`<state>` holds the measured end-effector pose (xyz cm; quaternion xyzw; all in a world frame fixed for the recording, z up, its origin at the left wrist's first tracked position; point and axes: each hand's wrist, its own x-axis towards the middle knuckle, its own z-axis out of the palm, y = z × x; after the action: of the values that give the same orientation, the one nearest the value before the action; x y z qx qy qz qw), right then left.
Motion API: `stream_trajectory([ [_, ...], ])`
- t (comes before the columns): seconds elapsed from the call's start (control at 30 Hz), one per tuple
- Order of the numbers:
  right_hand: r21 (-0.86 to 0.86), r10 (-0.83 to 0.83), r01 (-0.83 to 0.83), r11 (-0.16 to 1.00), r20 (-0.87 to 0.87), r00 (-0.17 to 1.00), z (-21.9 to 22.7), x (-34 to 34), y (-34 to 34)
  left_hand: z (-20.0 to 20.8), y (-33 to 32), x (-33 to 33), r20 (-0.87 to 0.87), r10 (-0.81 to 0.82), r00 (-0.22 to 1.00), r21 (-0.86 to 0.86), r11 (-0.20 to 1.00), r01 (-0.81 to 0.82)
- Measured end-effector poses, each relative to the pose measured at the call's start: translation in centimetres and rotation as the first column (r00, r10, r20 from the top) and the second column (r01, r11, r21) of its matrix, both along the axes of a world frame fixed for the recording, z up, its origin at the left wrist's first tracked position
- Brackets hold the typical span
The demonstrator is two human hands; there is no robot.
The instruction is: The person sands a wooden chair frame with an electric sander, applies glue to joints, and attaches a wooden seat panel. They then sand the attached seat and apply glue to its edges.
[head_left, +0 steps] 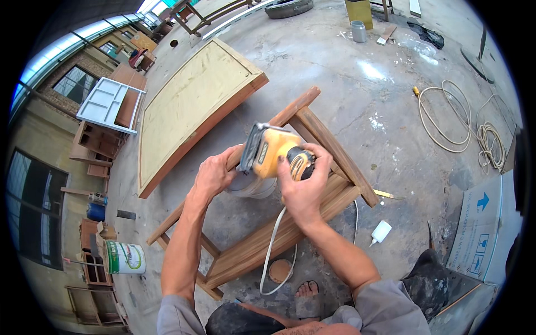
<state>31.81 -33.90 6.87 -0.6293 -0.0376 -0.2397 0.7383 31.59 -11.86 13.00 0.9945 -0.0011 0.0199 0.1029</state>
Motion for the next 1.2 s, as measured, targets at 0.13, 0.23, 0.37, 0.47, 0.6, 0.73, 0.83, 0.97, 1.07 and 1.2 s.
stream_trajectory([
  [0.13, 0.031, -0.017, 0.019, 0.999, -0.063, 0.998, 1.0, 1.3, -1.1, -0.1, 0.0, 0.1, 0.001, 0.014, 1.000, 0.010, 1.000, -0.014],
  [0.23, 0.032, 0.043, -0.041, 0.999, -0.043, 0.998, 0.6, 0.6, -0.7, -0.2, -0.1, 0.1, 0.017, 0.004, 1.000, -0.010, 1.000, -0.004],
  [0.37, -0.055, -0.013, 0.013, 0.998, 0.008, 1.000, 1.0, 0.9, -0.9, -0.6, 0.5, 0.0, 0.052, -0.021, 0.998, 0.026, 0.999, 0.020],
  [0.47, -0.031, -0.044, 0.044, 0.999, -0.003, 0.999, 1.2, 1.5, -1.2, -0.2, 0.1, 0.0, 0.045, -0.020, 0.999, 0.048, 0.999, 0.017],
  [0.6, -0.115, 0.027, -0.022, 0.993, 0.046, 0.999, 1.2, 0.2, -0.9, -0.2, -0.1, 0.0, 0.006, 0.004, 1.000, 0.037, 0.999, -0.005],
  [0.73, -0.105, -0.004, 0.013, 0.994, 0.085, 0.996, 1.3, 0.9, -0.9, -0.4, 0.3, 0.0, 0.029, 0.002, 1.000, 0.032, 0.999, -0.003],
  [0.83, -0.147, -0.051, 0.064, 0.987, 0.096, 0.994, 1.7, 1.5, -1.1, -0.1, 0.0, -0.2, 0.029, 0.008, 1.000, 0.035, 0.999, -0.009],
  [0.97, -0.232, 0.043, -0.008, 0.973, 0.146, 0.988, 2.2, 0.7, -1.4, -0.2, -0.4, 0.1, 0.020, 0.014, 1.000, 0.054, 0.998, -0.015],
  [1.07, -0.296, 0.134, -0.089, 0.951, 0.137, 0.982, 3.7, 0.9, -2.1, -0.2, -0.6, 0.0, 0.050, 0.013, 0.999, 0.023, 1.000, -0.014],
  [1.2, -0.388, 0.310, -0.228, 0.893, 0.163, 0.937, 6.1, 2.2, -4.3, 0.1, -0.8, -0.2, 0.033, 0.047, 0.998, 0.061, 0.997, -0.049],
])
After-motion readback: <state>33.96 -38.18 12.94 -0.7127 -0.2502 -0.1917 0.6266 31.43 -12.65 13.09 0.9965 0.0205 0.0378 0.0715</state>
